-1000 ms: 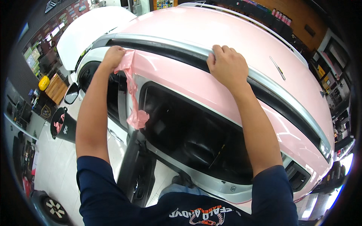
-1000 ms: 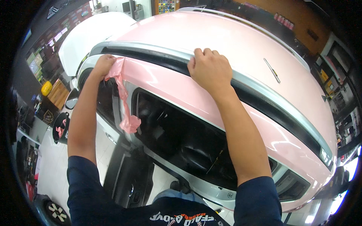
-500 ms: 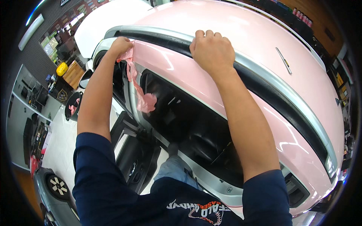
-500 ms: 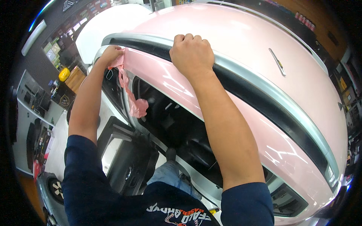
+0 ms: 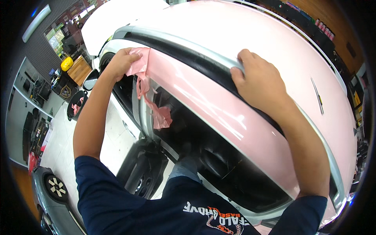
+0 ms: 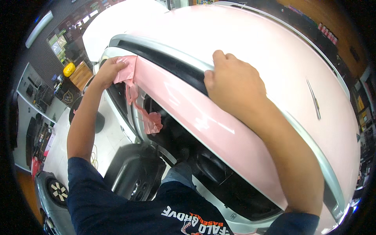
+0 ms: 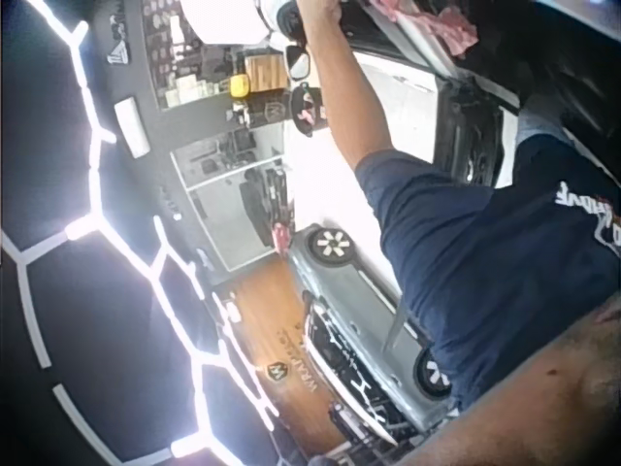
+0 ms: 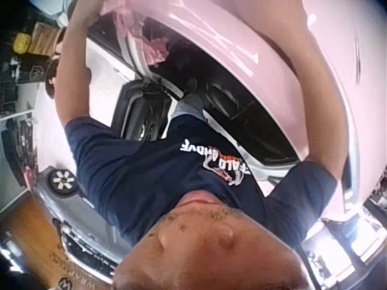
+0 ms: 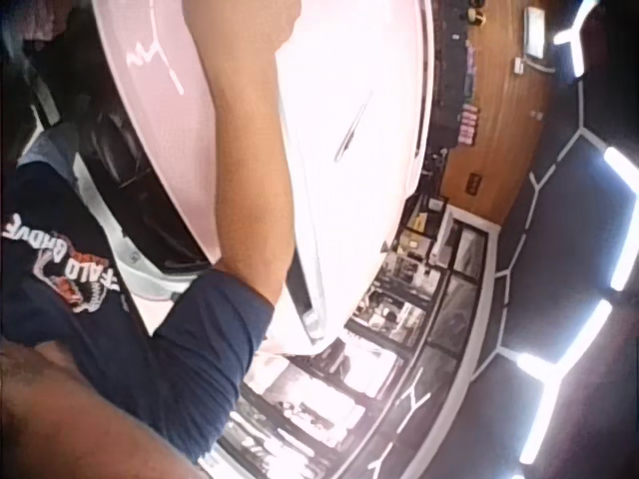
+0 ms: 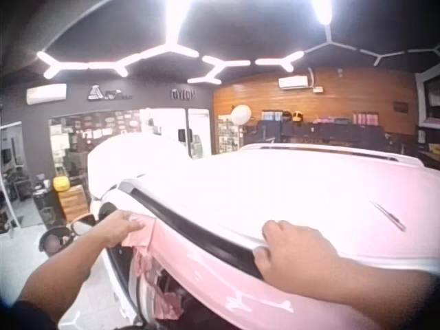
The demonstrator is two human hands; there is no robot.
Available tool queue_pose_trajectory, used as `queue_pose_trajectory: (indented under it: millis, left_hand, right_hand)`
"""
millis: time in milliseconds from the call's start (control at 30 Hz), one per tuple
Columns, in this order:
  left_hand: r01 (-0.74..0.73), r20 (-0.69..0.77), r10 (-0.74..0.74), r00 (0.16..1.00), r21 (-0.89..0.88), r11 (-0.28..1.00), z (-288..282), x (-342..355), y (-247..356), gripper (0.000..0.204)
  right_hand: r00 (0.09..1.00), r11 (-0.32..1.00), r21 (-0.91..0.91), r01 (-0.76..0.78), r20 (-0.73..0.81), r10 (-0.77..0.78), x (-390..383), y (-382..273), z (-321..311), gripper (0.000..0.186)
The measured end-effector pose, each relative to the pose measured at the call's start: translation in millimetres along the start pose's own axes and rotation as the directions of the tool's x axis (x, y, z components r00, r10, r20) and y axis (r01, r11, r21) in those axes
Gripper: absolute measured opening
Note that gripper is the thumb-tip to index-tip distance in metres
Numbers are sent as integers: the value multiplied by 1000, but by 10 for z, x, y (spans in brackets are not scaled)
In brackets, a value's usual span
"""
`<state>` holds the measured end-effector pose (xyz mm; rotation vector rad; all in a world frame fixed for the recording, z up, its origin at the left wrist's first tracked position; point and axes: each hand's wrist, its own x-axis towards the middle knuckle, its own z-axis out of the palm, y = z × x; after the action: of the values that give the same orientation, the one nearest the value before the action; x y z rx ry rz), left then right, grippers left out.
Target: The person applies a pink vinyl wrap to the roof rails of a white car. They use a yellow heat gun to warm the vinyl and a metal squeegee to smooth it onto the surface. The person also uses a knife to trim the excess wrap and removes the protective backing film from the vinyl.
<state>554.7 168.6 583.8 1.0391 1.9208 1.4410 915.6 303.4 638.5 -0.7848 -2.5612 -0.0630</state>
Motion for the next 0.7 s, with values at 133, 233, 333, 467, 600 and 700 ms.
queue_pose_trajectory:
  millis: [133, 233, 333, 467, 600, 700]
  left_hand:
    - [17, -21, -13, 1000, 187, 982, -212, -18, 234, 22]
    - [-165, 89, 141, 986, 636, 754, -221, 78, 305, 24]
    - [-208, 144, 151, 978, 717, 665, -208, 51, 512, 24]
    - [-247, 74, 251, 965, 577, 779, -325, 129, 287, 26]
    - [-208, 49, 228, 972, 623, 754, -588, 245, 164, 27]
    - [-367, 160, 459, 874, 837, 406, -358, 178, 344, 34]
  right_hand:
    - [973, 988, 148, 41, 220, -73, 304, -124, -18, 36]
    - [960, 945, 195, 262, 49, -276, 562, -111, 113, 34]
    - [909, 863, 286, 416, -87, -409, 990, -248, 194, 30]
    - [891, 850, 281, 446, -51, -451, 1213, -509, 231, 28]
    - [914, 893, 211, 397, 1, -406, 1150, -252, 178, 24]
    - [942, 940, 122, 319, -152, -300, 1004, 346, -165, 28]
